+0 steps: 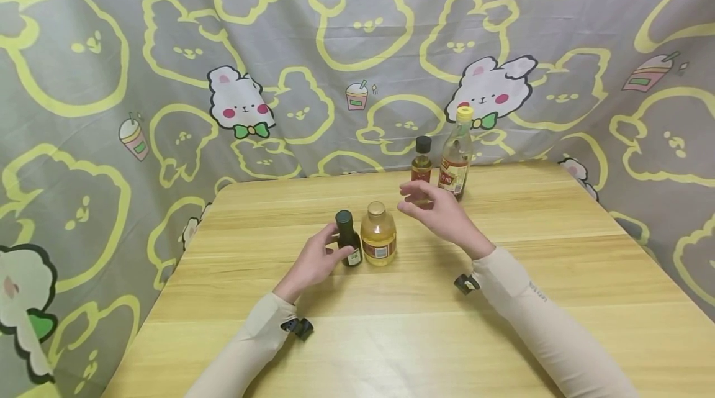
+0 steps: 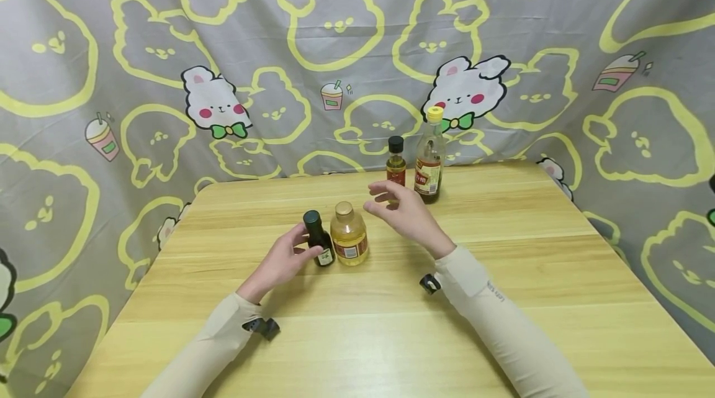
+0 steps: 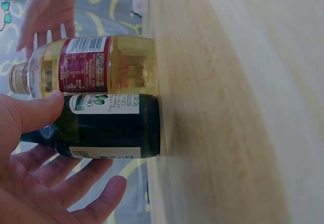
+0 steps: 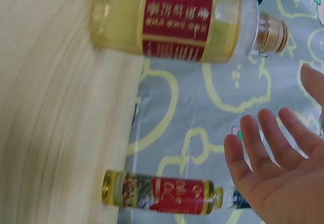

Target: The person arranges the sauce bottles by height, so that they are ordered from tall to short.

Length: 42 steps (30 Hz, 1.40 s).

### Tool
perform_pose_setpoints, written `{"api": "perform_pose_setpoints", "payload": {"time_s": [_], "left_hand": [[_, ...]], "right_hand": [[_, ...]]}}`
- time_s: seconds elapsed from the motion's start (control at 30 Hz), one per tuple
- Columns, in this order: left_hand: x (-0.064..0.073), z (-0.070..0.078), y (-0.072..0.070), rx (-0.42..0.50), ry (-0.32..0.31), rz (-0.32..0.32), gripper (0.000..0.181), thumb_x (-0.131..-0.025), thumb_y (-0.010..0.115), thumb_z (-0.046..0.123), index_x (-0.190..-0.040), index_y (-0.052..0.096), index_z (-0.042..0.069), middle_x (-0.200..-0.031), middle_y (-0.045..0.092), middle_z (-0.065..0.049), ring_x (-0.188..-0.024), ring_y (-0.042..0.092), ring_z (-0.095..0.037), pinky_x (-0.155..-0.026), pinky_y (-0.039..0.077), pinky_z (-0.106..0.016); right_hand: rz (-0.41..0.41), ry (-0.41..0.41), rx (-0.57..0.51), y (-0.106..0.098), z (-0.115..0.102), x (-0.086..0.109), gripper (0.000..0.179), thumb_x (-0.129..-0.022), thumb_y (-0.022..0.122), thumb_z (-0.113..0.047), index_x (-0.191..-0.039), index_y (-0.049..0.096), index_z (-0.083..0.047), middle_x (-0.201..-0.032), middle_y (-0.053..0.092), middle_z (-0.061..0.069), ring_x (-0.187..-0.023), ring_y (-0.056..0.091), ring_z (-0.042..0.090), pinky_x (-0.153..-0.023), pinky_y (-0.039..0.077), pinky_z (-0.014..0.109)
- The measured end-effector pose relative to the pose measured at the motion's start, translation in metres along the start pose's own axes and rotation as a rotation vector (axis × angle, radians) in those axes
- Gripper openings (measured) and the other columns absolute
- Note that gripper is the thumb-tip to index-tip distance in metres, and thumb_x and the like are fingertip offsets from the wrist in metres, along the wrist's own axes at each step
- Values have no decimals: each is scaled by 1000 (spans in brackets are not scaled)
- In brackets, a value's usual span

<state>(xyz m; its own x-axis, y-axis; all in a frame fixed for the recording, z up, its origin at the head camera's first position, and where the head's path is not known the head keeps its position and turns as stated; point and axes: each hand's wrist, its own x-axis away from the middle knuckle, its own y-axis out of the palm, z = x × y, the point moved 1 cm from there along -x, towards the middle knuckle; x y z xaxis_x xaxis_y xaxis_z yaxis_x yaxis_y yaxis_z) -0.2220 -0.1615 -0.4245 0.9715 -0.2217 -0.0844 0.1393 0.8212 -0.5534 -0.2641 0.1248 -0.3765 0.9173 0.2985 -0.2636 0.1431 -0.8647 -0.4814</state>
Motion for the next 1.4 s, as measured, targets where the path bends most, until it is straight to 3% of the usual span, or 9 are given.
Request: {"api": "perform_pose_setpoints", "payload": {"time_s": [0.4,0.57,0.8,1.2,1.4], "left_hand": [[0,-2,0,-7,1,-5,43,-96,73,21,-137,60,21,-141,62,-10,-133,57,-34,-102,55,-48],[0,-1,0,-5,9,-7,43,-96,73,21,-138,59,21,-141,62,-11,-132,58,-34,-101,55,-48],[-1,1,-1,0,17,-9,44,-96,73,20,-138,59,20,-141,62,-12,-132,57,-35,-101,55,-48],[-1,-3,-1,-4,24,-6,42,-97,72,21,-137,59,18,-141,62,-13,-131,58,-36,-99,56,-47],[-1,-2,-1,-12,31,-10,43,-97,72,21,-138,59,19,-141,62,-12,-131,58,-35,-99,56,-47]], "right_hand": [[-51,-97,0,28,-13,-2,45,-96,74,-30,-133,62,-5,-129,68,8,-116,66,27,-99,56,50],[-53,-88,36,36,-16,-3,48,-96,73,-34,-134,63,-6,-131,68,8,-117,65,26,-100,55,47],[-49,-53,97,39,-15,-3,49,-96,71,-42,-134,65,-11,-133,68,7,-119,65,28,-103,53,48],[-30,-101,129,39,-13,-5,44,-99,68,-40,-132,67,-11,-130,70,7,-115,67,27,-101,53,53],[2,-86,129,36,-14,-8,42,-99,68,-36,-132,67,-9,-133,68,9,-116,67,28,-96,58,46]]}}
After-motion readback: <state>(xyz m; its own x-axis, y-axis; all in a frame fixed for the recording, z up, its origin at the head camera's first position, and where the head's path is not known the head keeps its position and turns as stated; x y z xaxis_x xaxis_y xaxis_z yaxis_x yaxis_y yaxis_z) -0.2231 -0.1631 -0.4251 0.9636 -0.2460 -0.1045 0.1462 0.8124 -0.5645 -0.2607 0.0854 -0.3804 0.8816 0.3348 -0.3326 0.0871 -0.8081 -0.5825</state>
